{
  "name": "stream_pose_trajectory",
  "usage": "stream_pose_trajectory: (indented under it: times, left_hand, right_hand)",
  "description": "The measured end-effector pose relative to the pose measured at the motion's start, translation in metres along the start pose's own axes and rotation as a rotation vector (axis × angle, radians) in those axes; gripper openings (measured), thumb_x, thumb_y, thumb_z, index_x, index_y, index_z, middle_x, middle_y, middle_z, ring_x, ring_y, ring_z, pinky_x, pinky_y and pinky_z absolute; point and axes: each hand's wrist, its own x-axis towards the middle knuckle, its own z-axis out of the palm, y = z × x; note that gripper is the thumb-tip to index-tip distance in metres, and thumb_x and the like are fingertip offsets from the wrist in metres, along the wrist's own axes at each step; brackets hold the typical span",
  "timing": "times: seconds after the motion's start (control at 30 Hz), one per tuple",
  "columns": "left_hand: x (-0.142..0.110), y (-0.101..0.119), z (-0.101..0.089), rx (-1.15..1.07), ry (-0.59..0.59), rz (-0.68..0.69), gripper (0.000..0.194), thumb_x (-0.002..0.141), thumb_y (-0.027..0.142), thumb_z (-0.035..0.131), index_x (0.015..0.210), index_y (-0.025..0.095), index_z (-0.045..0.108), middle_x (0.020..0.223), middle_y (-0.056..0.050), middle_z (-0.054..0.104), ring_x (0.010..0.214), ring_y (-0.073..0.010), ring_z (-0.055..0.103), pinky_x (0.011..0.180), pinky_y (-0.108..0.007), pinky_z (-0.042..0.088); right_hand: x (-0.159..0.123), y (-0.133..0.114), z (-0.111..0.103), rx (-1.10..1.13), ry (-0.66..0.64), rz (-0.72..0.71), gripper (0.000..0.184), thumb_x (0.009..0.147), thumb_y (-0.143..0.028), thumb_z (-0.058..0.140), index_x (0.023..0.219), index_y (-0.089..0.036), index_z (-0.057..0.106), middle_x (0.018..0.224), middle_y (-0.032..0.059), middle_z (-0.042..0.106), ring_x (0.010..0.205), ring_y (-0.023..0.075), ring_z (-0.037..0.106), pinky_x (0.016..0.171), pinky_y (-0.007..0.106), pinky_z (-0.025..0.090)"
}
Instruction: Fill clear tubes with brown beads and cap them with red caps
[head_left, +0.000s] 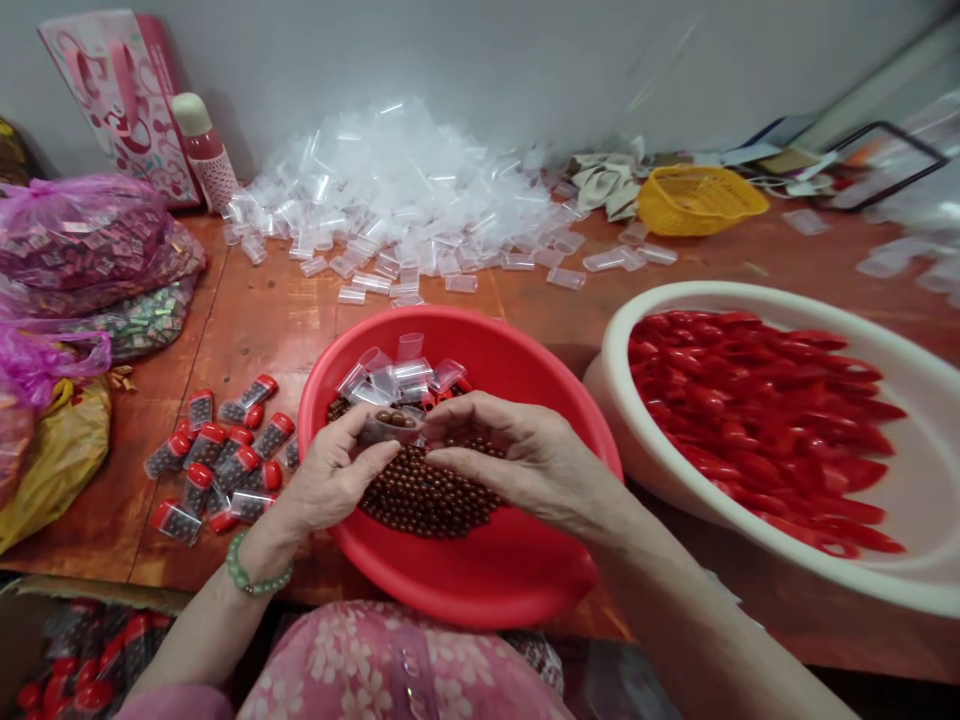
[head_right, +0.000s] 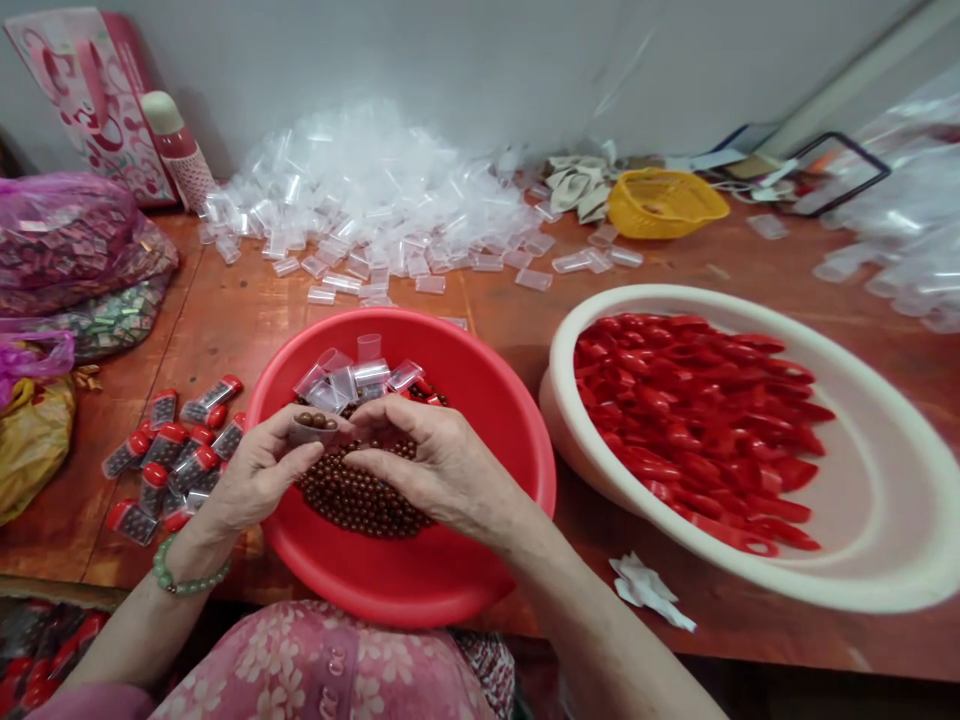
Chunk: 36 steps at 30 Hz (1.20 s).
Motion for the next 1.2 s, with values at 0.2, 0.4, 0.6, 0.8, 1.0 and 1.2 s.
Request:
stream_pose_trajectory:
  times: [0.2,0.4,0.6,0.8,1.0,1.2]
  left_hand:
    - [-0.001,0.009,0.001,0.119,-0.013,0.003,0.022,0.083,0.022,0.060,0.103,0.016,0.067,0.103,-0.008,0.072,0.097,-0.0200,0.066,0.090,-0.036,0.051]
    - [-0.001,0.000,0.004,0.001,-0.121,-0.081,0.026,0.084,0.026,0.060,0.107,0.017,0.067,0.098,-0.007,0.071,0.091,-0.0186,0.065,0.085,-0.034,0.052]
    - [-0.002,-0.005,0.005,-0.042,-0.222,-0.073,0.032,0.088,0.024,0.054,0.119,0.019,0.061,0.110,-0.008,0.068,0.099,-0.0192,0.064,0.091,-0.036,0.051]
    - [0.002,-0.011,0.001,-0.013,-0.272,-0.023,0.035,0.089,0.024,0.054,0.123,0.022,0.059,0.119,-0.007,0.065,0.110,-0.0204,0.061,0.097,-0.038,0.048]
    - [0.004,-0.014,-0.001,0.005,-0.291,-0.040,0.028,0.089,0.023,0.053,0.115,0.018,0.059,0.104,-0.006,0.066,0.096,-0.0178,0.061,0.088,-0.035,0.050]
    - [0.005,-0.019,-0.004,0.028,-0.295,-0.079,0.023,0.088,0.024,0.053,0.109,0.016,0.057,0.102,-0.006,0.062,0.096,-0.0175,0.057,0.089,-0.033,0.046]
  right_hand:
    - [-0.001,0.004,-0.003,-0.171,-0.009,-0.174,0.022,0.085,-0.024,0.063,0.107,-0.021,0.061,0.099,0.0046,0.068,0.091,0.0170,0.063,0.084,0.033,0.051]
    - [0.005,-0.002,-0.008,-0.239,-0.123,-0.269,0.020,0.088,-0.022,0.060,0.107,-0.022,0.060,0.095,0.0044,0.066,0.083,0.0153,0.061,0.075,0.029,0.050]
    - [0.017,-0.009,-0.011,-0.306,-0.235,-0.346,0.010,0.086,-0.021,0.062,0.096,-0.019,0.060,0.085,0.0022,0.060,0.077,0.0134,0.056,0.070,0.026,0.046]
    - [0.025,-0.010,-0.011,-0.341,-0.355,-0.296,0.010,0.089,-0.024,0.059,0.098,-0.019,0.060,0.089,0.0027,0.059,0.081,0.0140,0.055,0.074,0.027,0.044]
    - [0.029,-0.004,-0.009,-0.313,-0.361,-0.211,0.023,0.088,-0.033,0.059,0.074,-0.019,0.046,0.070,-0.0022,0.049,0.063,0.0104,0.042,0.058,0.024,0.036]
    - [0.025,-0.002,-0.007,-0.262,-0.332,-0.144,0.022,0.087,-0.030,0.061,0.075,-0.019,0.047,0.069,-0.0036,0.047,0.061,0.0091,0.040,0.056,0.022,0.035]
